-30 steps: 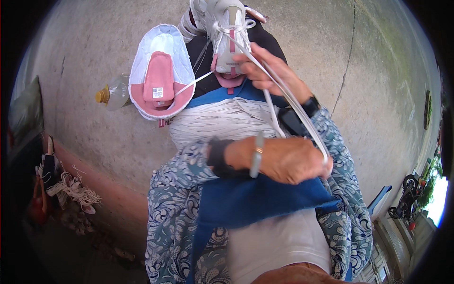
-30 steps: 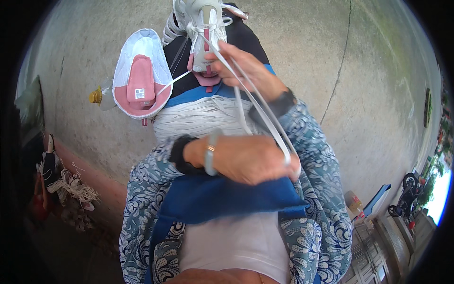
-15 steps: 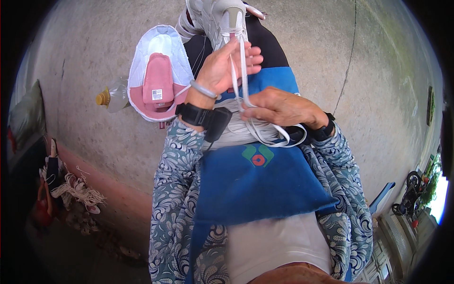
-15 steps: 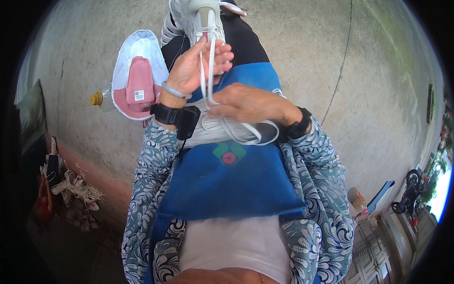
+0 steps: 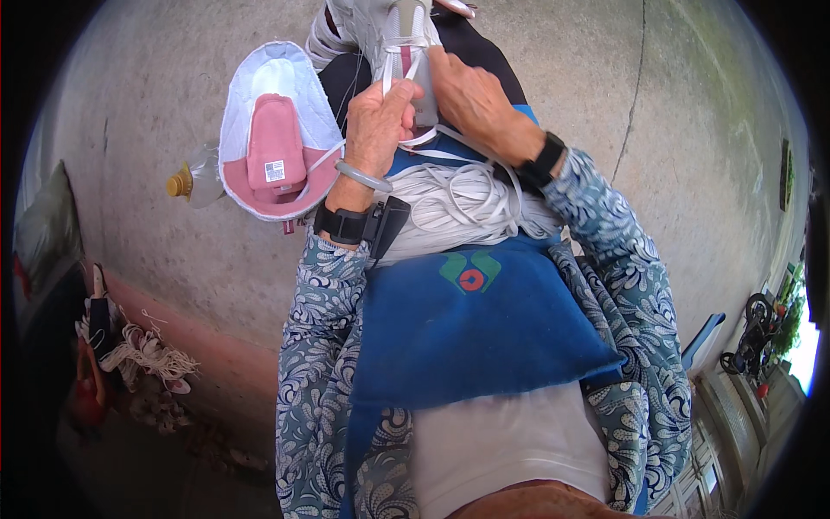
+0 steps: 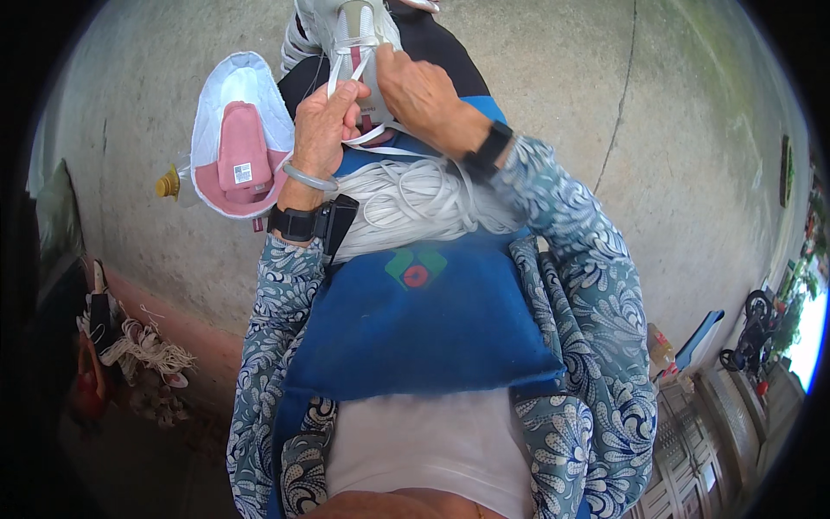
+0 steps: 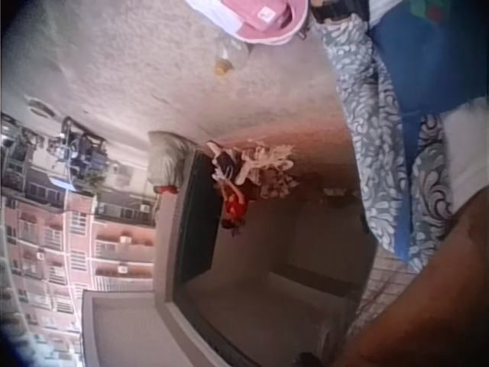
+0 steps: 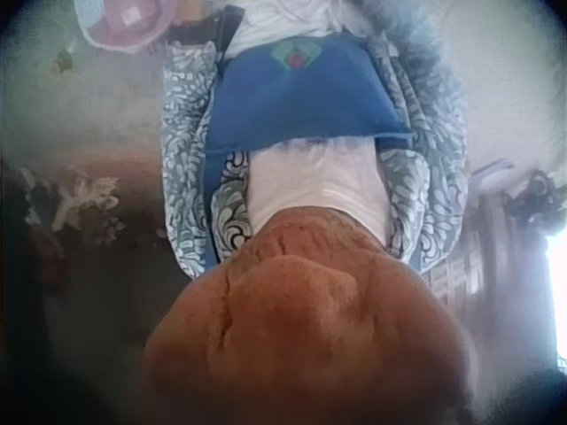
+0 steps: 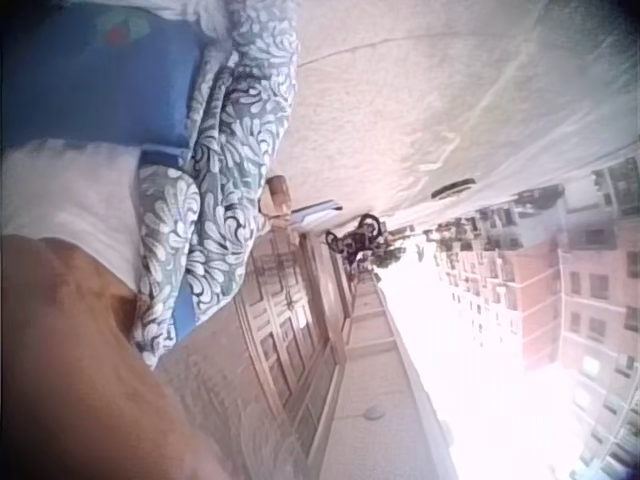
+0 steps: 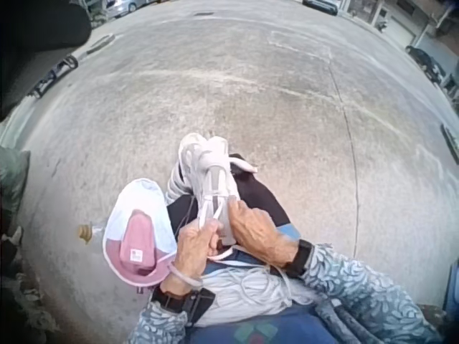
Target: Lacing a pair of white and pink athletic shoes while sitting outdoors.
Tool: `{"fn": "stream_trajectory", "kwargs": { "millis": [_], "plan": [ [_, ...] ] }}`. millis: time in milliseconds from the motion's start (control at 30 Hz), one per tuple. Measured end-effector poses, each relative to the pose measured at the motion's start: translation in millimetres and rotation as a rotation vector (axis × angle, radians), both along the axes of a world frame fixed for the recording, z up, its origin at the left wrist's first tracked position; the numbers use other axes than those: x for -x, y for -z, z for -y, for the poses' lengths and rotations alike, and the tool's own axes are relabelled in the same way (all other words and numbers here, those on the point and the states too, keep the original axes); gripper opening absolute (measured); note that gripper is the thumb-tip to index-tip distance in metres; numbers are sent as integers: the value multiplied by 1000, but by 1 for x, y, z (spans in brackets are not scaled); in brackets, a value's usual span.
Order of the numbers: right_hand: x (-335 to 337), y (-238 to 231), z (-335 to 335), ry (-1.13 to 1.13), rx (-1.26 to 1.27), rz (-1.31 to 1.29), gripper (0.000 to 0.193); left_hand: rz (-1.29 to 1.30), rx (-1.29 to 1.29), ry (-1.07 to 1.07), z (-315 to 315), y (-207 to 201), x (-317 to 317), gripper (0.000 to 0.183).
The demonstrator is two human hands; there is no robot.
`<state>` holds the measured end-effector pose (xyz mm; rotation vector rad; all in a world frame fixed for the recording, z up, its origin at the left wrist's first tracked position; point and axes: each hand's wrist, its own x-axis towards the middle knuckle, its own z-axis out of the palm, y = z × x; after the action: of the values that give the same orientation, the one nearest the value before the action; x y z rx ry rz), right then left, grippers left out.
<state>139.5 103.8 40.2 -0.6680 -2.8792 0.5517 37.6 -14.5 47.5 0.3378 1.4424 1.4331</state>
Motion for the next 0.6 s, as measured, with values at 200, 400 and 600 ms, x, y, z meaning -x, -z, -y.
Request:
{"fn": "stream_trajectory", "kwargs": {
  "millis": [200, 400, 600],
  "plan": [
    [13, 8, -21, 223, 135, -296, 17, -159, 83, -75, 1, -16, -2, 37],
    [23, 4, -13, 128, -11, -229, 23, -529, -36, -143, 17, -2, -13, 31],
    [25, 33, -38, 110, 72, -366, 21, -799, -159, 99, 25, -4, -8, 22]
  ]
}}
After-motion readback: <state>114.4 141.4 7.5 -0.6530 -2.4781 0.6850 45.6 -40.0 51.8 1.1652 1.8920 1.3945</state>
